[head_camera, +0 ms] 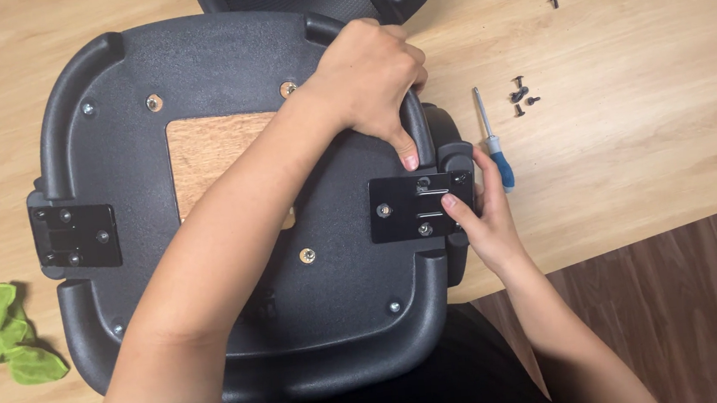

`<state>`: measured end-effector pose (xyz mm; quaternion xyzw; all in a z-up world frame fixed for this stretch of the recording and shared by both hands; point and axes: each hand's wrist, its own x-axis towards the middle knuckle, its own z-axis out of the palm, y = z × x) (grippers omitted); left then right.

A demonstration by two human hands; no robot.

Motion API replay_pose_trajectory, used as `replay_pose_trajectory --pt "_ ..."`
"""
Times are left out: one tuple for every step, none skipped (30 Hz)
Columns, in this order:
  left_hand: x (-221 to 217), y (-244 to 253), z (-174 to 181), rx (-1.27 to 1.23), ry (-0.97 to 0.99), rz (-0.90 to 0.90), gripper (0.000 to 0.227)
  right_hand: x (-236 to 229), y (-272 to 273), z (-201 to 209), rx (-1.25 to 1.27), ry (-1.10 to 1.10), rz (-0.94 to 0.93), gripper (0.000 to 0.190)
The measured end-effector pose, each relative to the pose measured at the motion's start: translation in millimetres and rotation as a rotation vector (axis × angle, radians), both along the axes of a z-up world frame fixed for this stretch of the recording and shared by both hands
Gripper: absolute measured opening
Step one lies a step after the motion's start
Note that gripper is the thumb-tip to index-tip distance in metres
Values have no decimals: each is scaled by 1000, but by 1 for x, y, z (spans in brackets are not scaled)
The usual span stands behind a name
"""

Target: The person attaches an armrest bracket to the underside of a chair seat. They align the black metal bracket against the seat edge, position screws into the holes, and drive them in with a screwdriver, then move to attach the second bracket on the other side.

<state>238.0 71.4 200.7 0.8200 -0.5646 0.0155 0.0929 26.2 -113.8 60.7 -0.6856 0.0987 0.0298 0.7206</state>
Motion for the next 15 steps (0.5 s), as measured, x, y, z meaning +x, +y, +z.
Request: replay_pose_trajectory --pt "0 0 0 -1 1 1 87 0 -1 1 -1 1 1 84" --pt "0 0 0 -10 0 1 87 -1 -1 1 10 -9 9 83" --pt "0 0 0 -18 -2 3 87 0 -1 2 23 -19 19 82" --pt "0 0 1 -17 -2 5 87 1 -1 3 24 -19 21 82" --pt "0 0 2 -2 2 10 86 2 0 5 42 -8 11 81" --pt "0 0 2 13 7 15 86 3 1 6 60 4 0 80" --pt "-1 -1 2 12 7 14 86 2 3 6 59 4 0 80" --pt "-1 -1 2 20 9 21 86 1 5 6 67 1 -12 79" --pt "-1 -2 1 26 11 28 86 1 6 6 73 -2 -24 77" --pt "0 -2 1 24 10 26 86 -2 10 13 70 -3 -26 77" --pt "0 -1 0 6 10 23 87 -4 14 20 74 1 -40 76" --pt "1 -1 -1 -11 9 21 88 -6 18 27 77 4 -54 74" --pt "1 0 0 -12 10 24 88 -7 19 26 76 5 -51 74" --pt "1 0 0 -17 10 20 87 -9 21 26 80 12 -83 74" --pt "-1 0 0 -23 14 16 85 -12 22 25 82 23 -116 74"
